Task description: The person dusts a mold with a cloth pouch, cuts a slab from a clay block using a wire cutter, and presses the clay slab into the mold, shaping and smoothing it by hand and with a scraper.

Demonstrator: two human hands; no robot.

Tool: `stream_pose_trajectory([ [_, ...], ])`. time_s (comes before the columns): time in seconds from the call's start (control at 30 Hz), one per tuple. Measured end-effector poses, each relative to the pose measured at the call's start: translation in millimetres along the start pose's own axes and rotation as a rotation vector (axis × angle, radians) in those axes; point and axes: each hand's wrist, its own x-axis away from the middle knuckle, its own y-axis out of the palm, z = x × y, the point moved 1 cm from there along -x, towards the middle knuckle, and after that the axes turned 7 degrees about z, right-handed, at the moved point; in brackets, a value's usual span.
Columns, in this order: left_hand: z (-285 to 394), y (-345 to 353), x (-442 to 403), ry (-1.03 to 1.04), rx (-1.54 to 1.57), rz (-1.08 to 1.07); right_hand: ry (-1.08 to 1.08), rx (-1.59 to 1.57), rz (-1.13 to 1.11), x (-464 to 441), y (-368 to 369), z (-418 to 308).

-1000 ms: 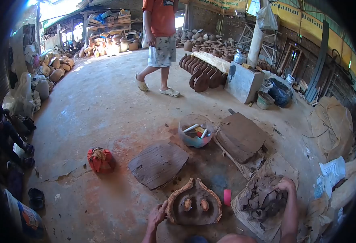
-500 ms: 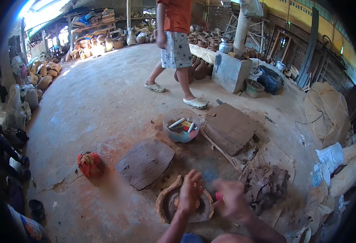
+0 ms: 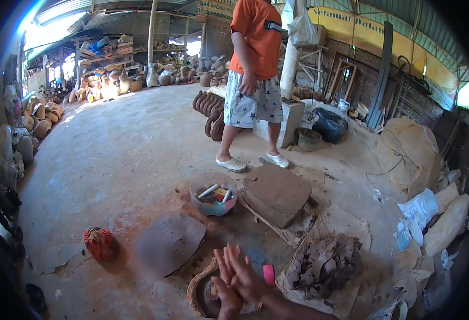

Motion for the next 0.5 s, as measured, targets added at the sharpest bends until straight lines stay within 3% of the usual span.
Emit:
stream_pose_trajectory([
  [0.13,5,10,5,-0.005,-0.164,-0.143,0.019,-0.045,0.294,-24,-16,-12],
  [0.23,35,4,-17,0.216,-0.327,-0.135,-0.329,-0.077,0.006,-4,12,-33],
  [0.27,32,2,-10,0.270,-0.356,-0.141,-0.323,-0.080,0.002,-9,9,-34],
  [0.33,25,2,4,0.355,-0.382,-0.183,0.037,-0.143,0.059,-25,2,-24],
  [0.37,27,1,4,0.349,-0.381,-0.185,0.010,-0.189,0.100,-28,-3,-16],
  [0.4,32,2,0,0.334,-0.367,-0.147,-0.019,-0.234,0.139,-30,-8,-8],
  [0.5,51,0,-21,0.290,-0.343,-0.048,-0.415,-0.176,0.004,-11,11,-51],
])
